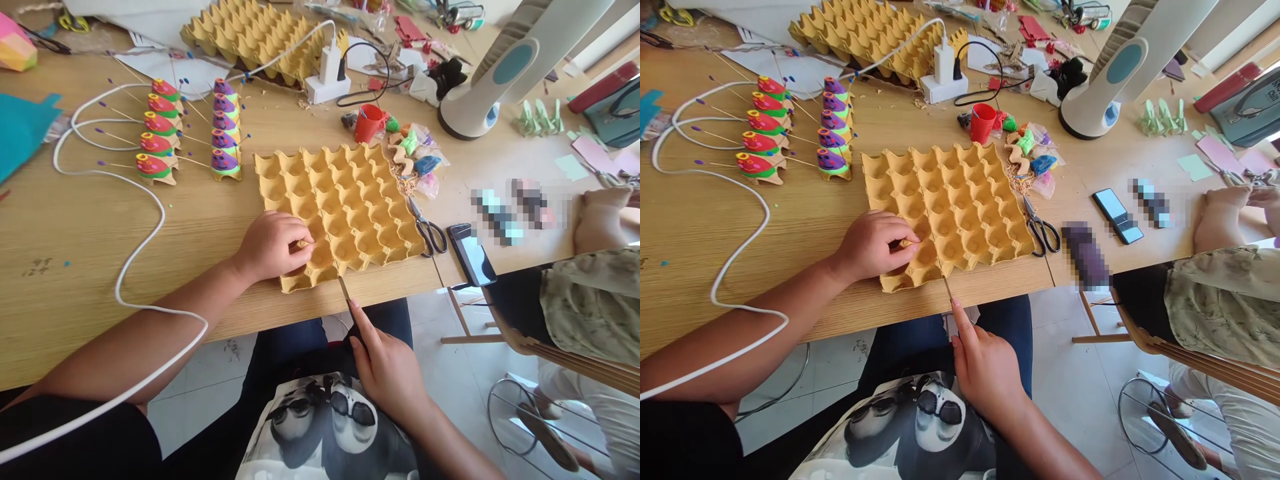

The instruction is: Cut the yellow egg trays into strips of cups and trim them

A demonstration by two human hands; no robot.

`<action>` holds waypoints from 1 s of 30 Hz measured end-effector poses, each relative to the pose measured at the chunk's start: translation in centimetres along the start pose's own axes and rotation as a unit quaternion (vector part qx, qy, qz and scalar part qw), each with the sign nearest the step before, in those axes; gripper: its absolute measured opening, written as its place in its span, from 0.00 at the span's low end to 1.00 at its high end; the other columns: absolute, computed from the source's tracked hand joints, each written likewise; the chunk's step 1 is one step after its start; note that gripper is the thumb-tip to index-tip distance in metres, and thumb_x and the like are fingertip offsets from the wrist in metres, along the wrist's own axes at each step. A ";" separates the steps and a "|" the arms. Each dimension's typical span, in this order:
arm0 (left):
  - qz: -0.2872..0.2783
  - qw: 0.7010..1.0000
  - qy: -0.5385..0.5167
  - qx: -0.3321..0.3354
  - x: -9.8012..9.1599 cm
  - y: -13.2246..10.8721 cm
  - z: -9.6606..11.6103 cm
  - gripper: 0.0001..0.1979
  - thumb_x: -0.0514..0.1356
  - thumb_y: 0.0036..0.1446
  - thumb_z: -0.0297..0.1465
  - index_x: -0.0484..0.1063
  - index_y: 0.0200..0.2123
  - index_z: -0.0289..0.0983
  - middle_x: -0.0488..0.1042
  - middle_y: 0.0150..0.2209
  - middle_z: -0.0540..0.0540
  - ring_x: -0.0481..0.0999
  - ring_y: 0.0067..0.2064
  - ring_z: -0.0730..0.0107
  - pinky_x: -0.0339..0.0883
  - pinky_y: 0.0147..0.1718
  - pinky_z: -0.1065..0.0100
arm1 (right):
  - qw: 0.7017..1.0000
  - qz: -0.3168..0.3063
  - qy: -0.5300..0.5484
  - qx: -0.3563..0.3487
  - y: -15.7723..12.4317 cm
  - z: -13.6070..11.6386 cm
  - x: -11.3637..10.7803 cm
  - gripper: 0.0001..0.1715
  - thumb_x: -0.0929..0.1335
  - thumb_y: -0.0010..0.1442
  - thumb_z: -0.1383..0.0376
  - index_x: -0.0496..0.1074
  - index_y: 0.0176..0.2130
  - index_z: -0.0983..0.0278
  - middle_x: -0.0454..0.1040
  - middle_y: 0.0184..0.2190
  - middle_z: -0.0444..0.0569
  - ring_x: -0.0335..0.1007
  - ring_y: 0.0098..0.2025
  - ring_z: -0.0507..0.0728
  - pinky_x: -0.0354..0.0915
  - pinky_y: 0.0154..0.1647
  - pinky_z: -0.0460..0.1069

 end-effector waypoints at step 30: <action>-0.006 1.000 0.000 -0.003 -0.1 0.1 0.0 0.10 0.60 0.60 0.34 0.80 0.30 0.40 0.81 0.29 0.48 0.76 0.33 0.63 0.63 0.37 0.60 | 0.997 -0.003 -0.076 0.001 1.0 -0.4 -0.1 0.37 0.61 0.73 0.66 0.53 0.76 0.63 0.79 0.31 0.44 0.75 0.28 0.56 0.59 0.27 0.49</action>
Point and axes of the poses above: each hand's wrist, its own y-axis towards the middle knuckle, its own x-axis out of the palm, z = x × y, the point moved 8 cm from there along y, towards the middle knuckle
